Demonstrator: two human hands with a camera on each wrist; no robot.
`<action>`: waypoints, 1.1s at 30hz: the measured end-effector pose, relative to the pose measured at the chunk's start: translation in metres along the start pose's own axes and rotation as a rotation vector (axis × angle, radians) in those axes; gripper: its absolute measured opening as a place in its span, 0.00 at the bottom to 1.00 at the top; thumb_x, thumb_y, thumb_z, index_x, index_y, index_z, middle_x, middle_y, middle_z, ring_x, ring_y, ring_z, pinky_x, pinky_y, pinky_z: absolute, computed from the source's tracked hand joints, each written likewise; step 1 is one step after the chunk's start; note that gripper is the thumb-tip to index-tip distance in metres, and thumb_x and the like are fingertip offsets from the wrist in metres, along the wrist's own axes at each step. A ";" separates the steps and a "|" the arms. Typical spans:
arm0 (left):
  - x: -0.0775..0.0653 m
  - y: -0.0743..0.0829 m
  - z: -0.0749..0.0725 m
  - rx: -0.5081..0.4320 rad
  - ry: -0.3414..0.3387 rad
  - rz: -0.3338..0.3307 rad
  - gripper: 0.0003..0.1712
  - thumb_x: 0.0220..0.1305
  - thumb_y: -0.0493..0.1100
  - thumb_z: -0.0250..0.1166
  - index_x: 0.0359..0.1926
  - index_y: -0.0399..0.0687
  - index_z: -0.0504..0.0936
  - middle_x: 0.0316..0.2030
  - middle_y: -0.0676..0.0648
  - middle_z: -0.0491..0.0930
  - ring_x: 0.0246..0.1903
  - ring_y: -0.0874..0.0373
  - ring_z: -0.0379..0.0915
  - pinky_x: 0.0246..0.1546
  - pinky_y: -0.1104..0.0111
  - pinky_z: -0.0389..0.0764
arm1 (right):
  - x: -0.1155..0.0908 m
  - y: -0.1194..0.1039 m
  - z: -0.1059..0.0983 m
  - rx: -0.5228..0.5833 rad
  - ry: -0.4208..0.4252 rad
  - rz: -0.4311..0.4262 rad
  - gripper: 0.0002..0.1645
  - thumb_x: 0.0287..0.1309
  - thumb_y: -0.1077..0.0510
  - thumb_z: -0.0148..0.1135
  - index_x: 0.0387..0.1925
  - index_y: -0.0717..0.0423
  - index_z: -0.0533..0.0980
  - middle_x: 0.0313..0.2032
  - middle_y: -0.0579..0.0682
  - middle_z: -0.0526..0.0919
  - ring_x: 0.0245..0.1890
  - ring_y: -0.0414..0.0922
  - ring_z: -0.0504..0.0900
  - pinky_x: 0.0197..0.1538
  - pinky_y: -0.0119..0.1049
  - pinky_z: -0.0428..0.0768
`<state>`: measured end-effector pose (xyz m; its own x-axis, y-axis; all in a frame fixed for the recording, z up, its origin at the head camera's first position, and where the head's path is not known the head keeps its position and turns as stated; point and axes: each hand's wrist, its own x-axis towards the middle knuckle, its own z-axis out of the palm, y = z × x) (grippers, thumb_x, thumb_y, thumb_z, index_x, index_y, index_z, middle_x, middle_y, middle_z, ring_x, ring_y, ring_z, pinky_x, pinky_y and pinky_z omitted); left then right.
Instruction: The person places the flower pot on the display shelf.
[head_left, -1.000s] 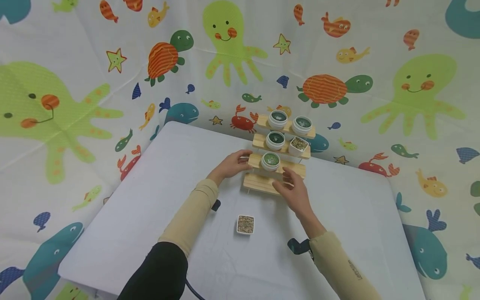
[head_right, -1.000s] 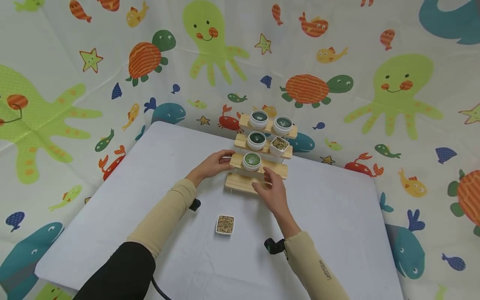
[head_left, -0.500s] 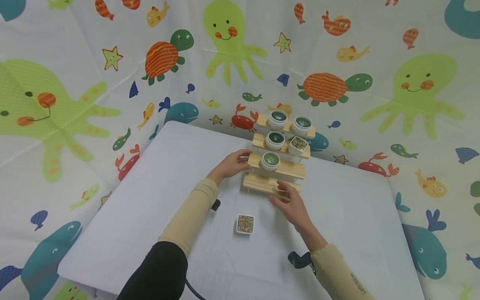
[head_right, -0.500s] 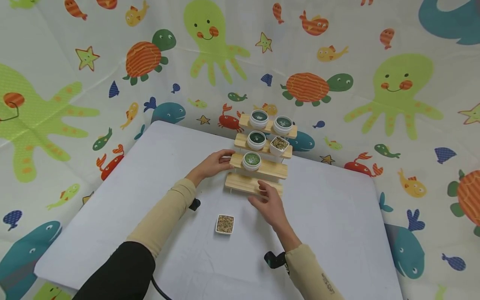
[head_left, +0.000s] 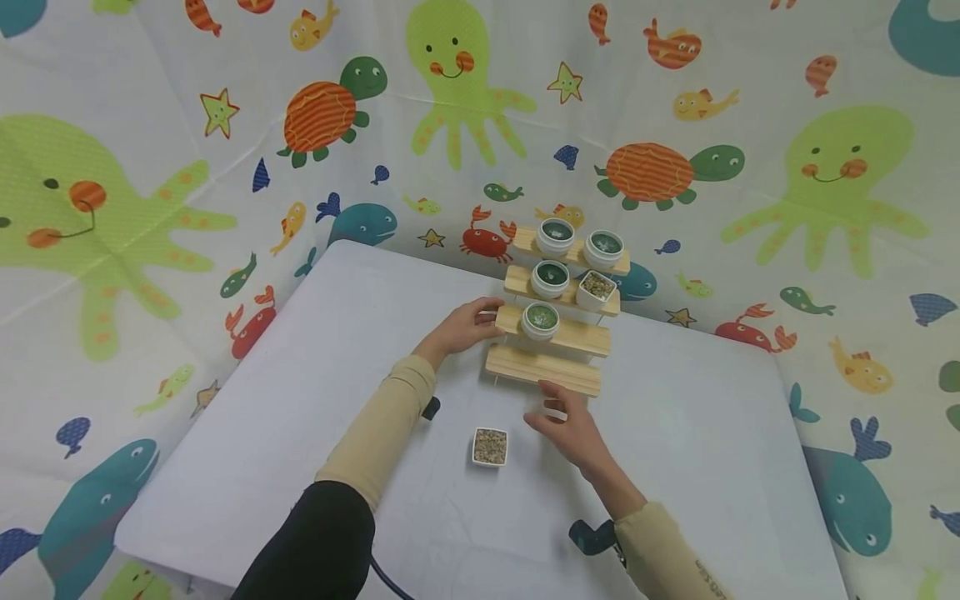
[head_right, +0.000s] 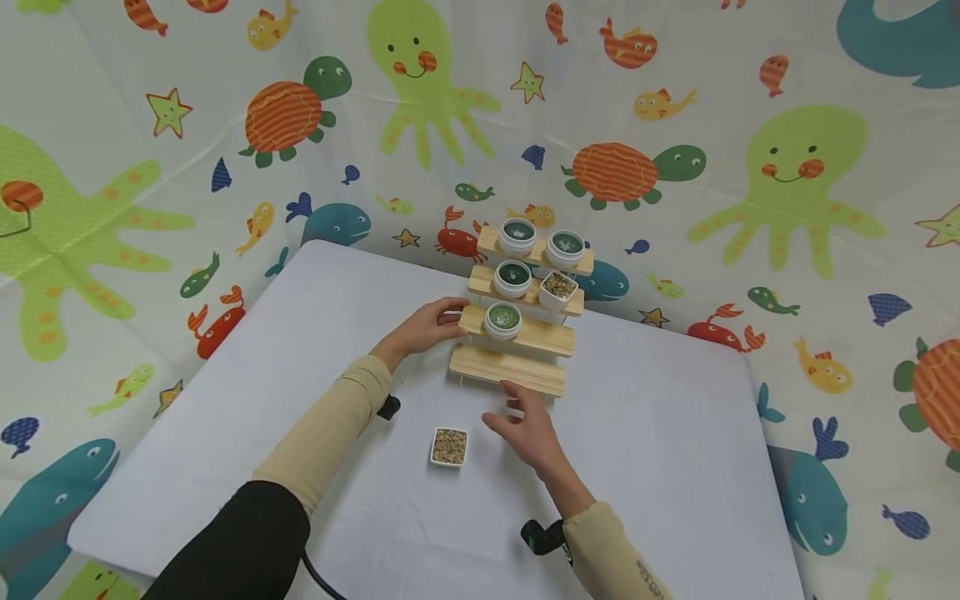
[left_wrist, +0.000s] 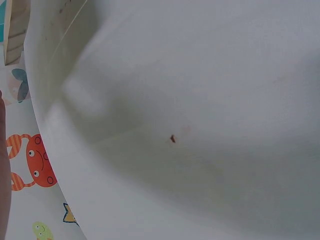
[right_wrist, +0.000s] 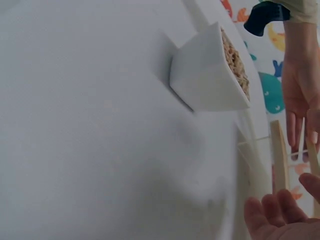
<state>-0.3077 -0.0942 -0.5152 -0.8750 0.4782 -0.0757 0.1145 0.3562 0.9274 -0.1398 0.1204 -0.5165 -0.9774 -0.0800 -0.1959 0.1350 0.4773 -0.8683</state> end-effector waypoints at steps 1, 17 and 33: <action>0.000 0.000 0.000 0.006 0.001 -0.003 0.35 0.58 0.48 0.65 0.65 0.51 0.62 0.64 0.48 0.64 0.61 0.57 0.66 0.59 0.70 0.73 | -0.001 0.001 0.001 0.001 -0.006 -0.002 0.40 0.50 0.46 0.67 0.63 0.50 0.63 0.63 0.52 0.65 0.60 0.50 0.67 0.62 0.47 0.72; -0.001 0.002 0.001 0.031 0.002 0.006 0.35 0.58 0.47 0.65 0.65 0.51 0.62 0.64 0.49 0.65 0.61 0.57 0.66 0.59 0.68 0.73 | -0.008 0.009 0.013 0.034 -0.024 -0.007 0.40 0.48 0.48 0.69 0.62 0.50 0.64 0.62 0.54 0.66 0.59 0.52 0.68 0.60 0.48 0.73; -0.003 0.003 0.000 0.025 0.007 0.010 0.35 0.58 0.47 0.64 0.65 0.50 0.62 0.64 0.48 0.64 0.61 0.57 0.65 0.60 0.68 0.72 | -0.013 0.008 0.021 0.026 -0.043 0.013 0.39 0.46 0.48 0.70 0.61 0.46 0.66 0.61 0.47 0.68 0.58 0.49 0.70 0.58 0.45 0.75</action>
<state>-0.3044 -0.0941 -0.5121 -0.8770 0.4763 -0.0638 0.1350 0.3717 0.9185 -0.1227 0.1073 -0.5304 -0.9676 -0.1120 -0.2262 0.1524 0.4553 -0.8772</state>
